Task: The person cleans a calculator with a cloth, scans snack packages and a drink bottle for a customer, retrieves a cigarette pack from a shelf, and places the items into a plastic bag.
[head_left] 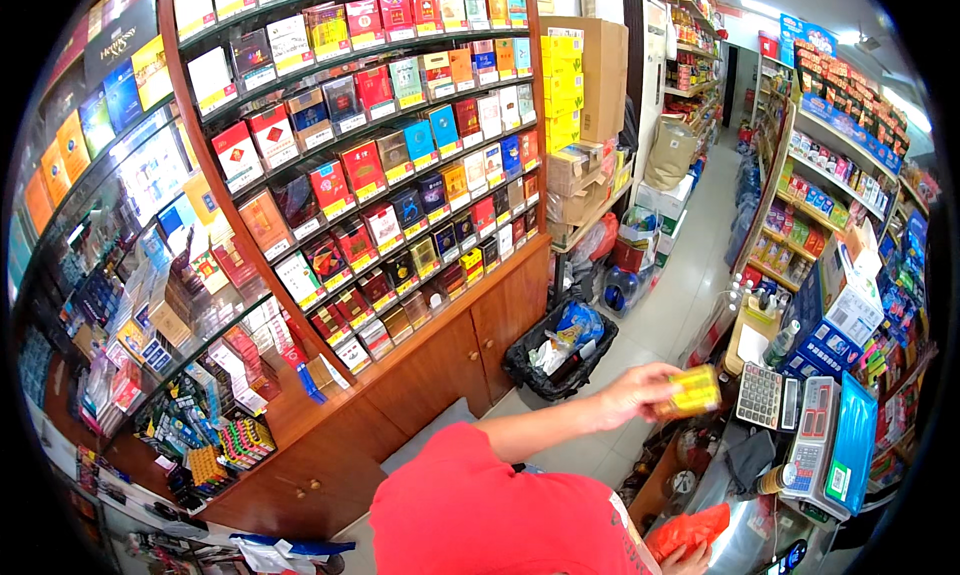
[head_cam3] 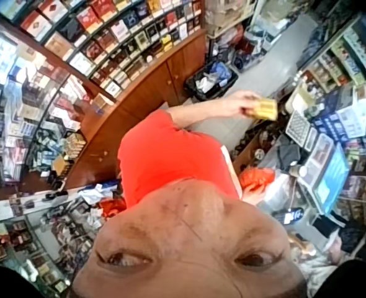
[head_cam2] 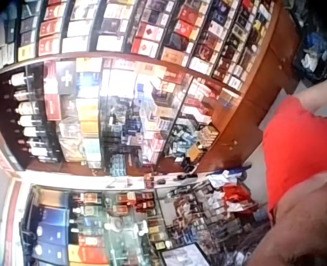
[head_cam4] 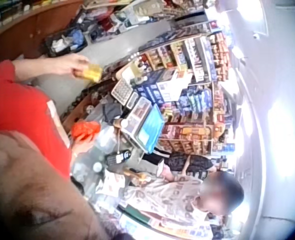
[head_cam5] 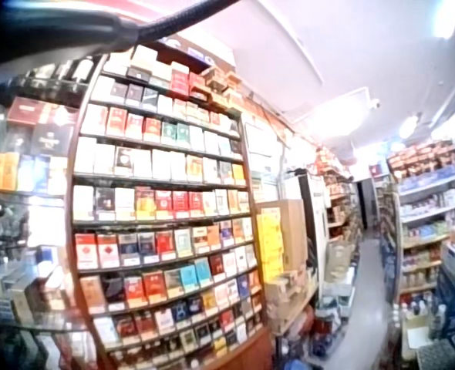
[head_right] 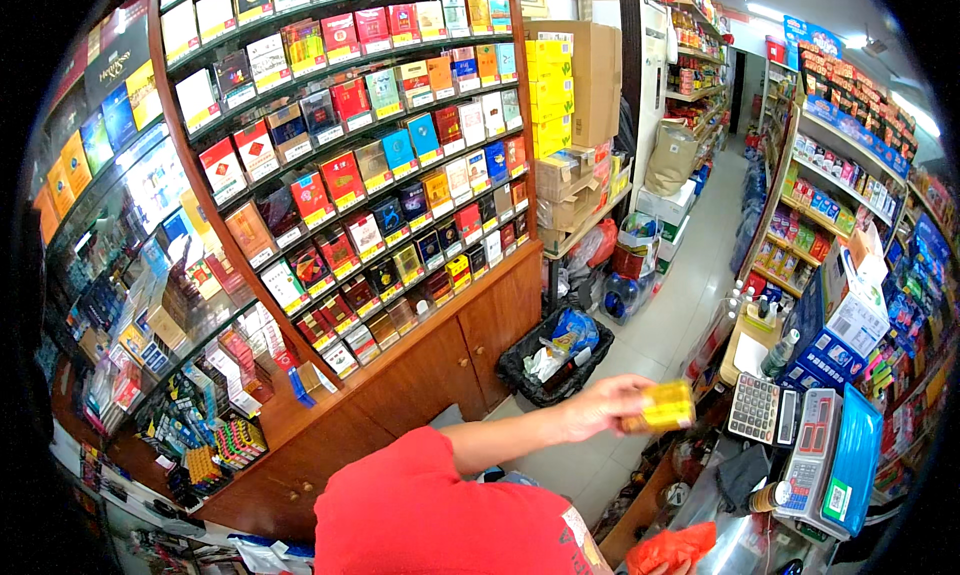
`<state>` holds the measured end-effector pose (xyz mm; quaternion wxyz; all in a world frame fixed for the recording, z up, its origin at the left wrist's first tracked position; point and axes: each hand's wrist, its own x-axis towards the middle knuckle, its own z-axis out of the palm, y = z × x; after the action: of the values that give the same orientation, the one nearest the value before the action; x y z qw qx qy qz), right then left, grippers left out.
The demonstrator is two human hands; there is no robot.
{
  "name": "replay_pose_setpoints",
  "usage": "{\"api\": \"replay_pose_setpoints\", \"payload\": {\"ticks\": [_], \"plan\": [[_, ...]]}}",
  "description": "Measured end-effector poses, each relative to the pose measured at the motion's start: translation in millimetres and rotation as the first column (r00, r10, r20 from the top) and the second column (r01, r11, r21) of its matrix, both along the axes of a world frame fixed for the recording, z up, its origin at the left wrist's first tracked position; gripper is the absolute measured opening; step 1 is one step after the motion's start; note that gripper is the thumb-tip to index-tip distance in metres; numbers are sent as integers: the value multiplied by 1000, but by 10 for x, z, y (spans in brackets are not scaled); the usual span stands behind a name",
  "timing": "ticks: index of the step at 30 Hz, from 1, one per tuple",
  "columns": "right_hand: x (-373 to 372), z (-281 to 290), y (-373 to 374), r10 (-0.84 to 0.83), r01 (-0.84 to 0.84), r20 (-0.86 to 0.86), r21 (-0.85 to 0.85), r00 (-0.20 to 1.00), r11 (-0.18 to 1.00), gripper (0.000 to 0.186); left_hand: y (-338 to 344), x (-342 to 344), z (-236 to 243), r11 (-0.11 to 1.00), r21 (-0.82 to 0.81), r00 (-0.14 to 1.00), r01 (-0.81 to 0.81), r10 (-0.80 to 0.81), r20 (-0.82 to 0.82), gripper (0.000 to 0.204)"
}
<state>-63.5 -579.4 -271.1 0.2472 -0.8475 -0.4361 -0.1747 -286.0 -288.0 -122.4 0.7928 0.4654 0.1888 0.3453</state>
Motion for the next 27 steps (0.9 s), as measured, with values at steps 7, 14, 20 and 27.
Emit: {"api": "replay_pose_setpoints", "payload": {"ticks": [7,14,20,27], "plan": [[129,-77,-282,-174,201,-191,134,966,970,52,-519,361,107,744,640,969,189,-38,-242,52],[411,-15,-436,-111,106,-11,423,994,900,55,-544,412,-193,394,909,963,138,163,-217,36],[384,401,-368,-78,72,6,312,997,947,52,-578,362,-239,334,941,953,56,263,-150,34],[296,-216,-396,-190,175,-58,-195,980,965,38,-652,222,-426,695,710,883,113,258,-393,31]]}}
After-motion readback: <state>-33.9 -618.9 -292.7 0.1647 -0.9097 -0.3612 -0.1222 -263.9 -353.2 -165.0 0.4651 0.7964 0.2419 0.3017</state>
